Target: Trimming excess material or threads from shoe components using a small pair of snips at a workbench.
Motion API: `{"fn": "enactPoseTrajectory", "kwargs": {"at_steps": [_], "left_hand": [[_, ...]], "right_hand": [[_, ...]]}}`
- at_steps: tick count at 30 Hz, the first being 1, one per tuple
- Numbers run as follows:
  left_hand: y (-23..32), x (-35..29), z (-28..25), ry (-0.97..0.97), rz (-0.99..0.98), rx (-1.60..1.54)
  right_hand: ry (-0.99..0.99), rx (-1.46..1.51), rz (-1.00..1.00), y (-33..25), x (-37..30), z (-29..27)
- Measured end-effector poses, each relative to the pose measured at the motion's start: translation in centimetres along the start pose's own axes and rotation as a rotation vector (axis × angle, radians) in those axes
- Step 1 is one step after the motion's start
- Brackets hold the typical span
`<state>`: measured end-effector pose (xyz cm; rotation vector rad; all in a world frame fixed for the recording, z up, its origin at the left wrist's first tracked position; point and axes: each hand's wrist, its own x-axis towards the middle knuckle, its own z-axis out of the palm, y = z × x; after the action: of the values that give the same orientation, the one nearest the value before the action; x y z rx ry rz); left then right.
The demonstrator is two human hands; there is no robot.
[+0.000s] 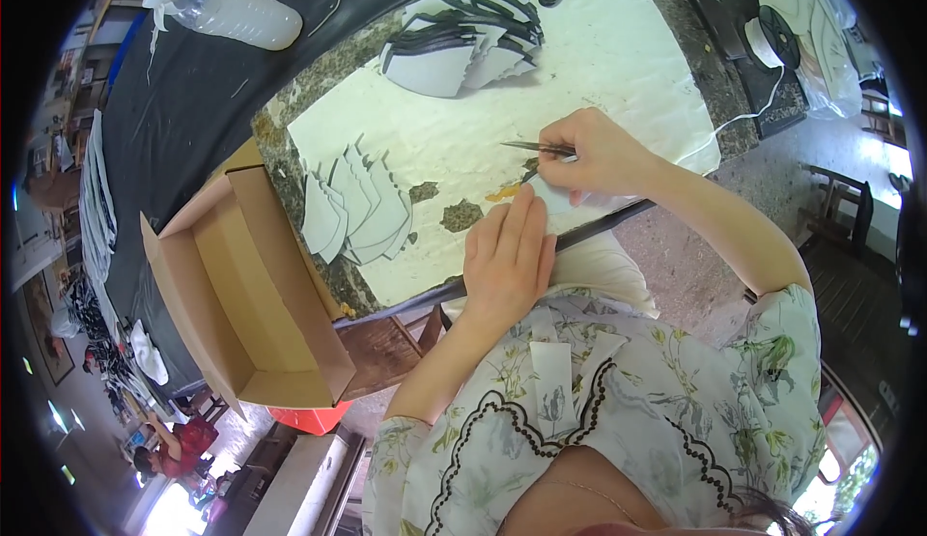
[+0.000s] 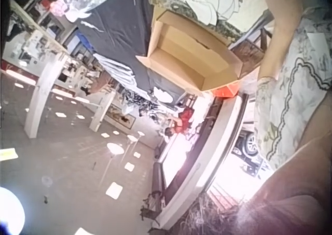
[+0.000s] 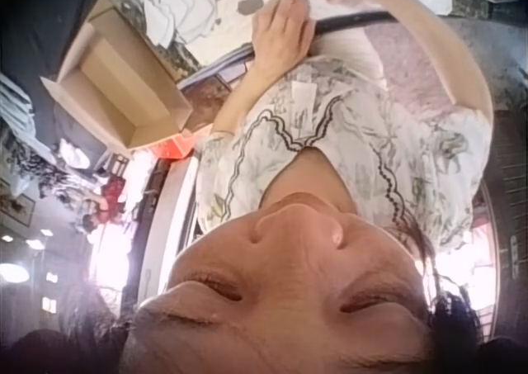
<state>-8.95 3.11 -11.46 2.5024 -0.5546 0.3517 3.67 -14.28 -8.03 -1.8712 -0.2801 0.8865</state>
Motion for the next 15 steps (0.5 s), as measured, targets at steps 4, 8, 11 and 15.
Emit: {"fn": "enactPoseTrajectory", "kwargs": {"at_steps": [4,8,11,15], "left_hand": [[0.4,0.4,-0.2,-0.066,-0.042,0.063],[0.4,0.4,0.0,-0.061,-0.062,0.043],[0.6,0.8,0.4,-0.016,-0.092,0.023],[0.6,1.8,0.7,-0.029,-0.132,0.048]], "right_hand": [[0.005,0.007,0.015,0.0,-0.2,-0.1],[-0.025,-0.067,0.034,0.0,-0.7,-1.0],[-0.018,-0.114,0.075,-0.1,-1.0,-1.3],[0.037,-0.349,-0.069,0.7,-0.3,-1.9]]}}
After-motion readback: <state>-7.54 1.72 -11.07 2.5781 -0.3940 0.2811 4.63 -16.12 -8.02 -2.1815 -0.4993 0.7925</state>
